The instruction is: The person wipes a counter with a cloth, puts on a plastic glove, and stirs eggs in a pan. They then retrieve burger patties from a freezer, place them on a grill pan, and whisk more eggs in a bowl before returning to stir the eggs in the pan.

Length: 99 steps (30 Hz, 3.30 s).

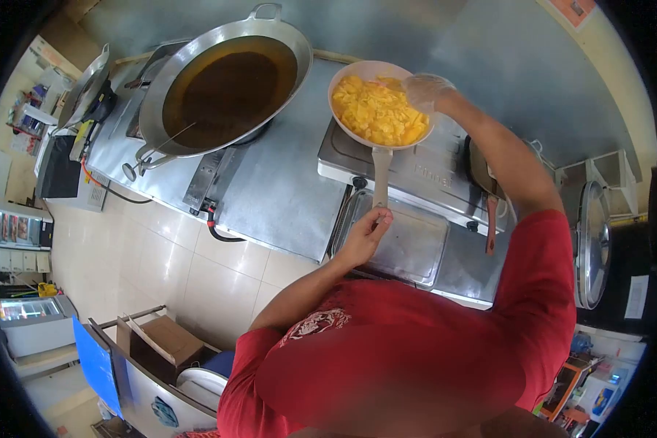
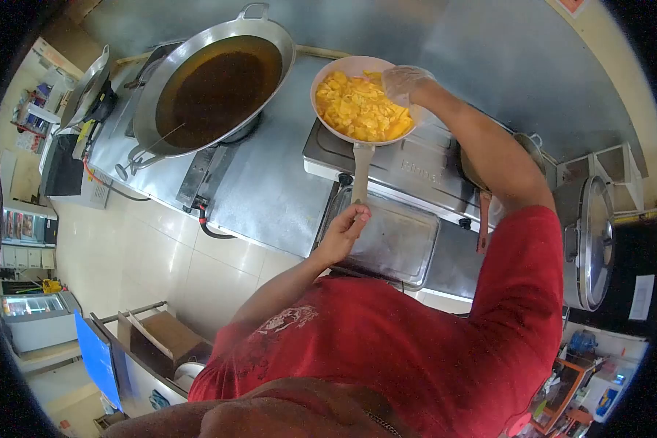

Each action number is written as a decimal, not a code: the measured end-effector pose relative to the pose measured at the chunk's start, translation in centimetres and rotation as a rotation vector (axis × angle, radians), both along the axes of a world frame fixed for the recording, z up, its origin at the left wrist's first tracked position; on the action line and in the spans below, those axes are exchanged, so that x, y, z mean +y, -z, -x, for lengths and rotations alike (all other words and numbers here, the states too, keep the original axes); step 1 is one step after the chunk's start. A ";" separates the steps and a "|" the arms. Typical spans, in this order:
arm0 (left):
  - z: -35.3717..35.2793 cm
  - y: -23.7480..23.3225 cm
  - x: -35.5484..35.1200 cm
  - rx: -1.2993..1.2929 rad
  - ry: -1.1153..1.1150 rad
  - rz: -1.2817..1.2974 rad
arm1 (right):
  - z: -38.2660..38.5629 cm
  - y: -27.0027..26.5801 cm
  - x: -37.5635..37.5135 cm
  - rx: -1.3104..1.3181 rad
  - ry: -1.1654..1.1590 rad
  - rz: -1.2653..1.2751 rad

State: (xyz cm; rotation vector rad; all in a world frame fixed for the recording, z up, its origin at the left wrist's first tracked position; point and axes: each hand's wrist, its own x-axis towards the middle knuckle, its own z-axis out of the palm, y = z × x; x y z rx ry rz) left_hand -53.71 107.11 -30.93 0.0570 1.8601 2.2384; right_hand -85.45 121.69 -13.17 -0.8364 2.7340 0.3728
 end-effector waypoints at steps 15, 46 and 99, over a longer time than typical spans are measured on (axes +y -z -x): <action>0.2 0.2 -0.1 0.017 0.009 0.031 | -10.5 -3.6 2.4 -0.014 -0.165 -0.111; 0.0 1.2 -0.7 0.204 0.151 0.089 | -6.4 0.0 -7.1 0.061 0.016 -0.037; -33.1 11.0 -44.1 -0.293 -0.810 0.446 | -32.0 -1.3 -23.3 -0.565 0.367 1.102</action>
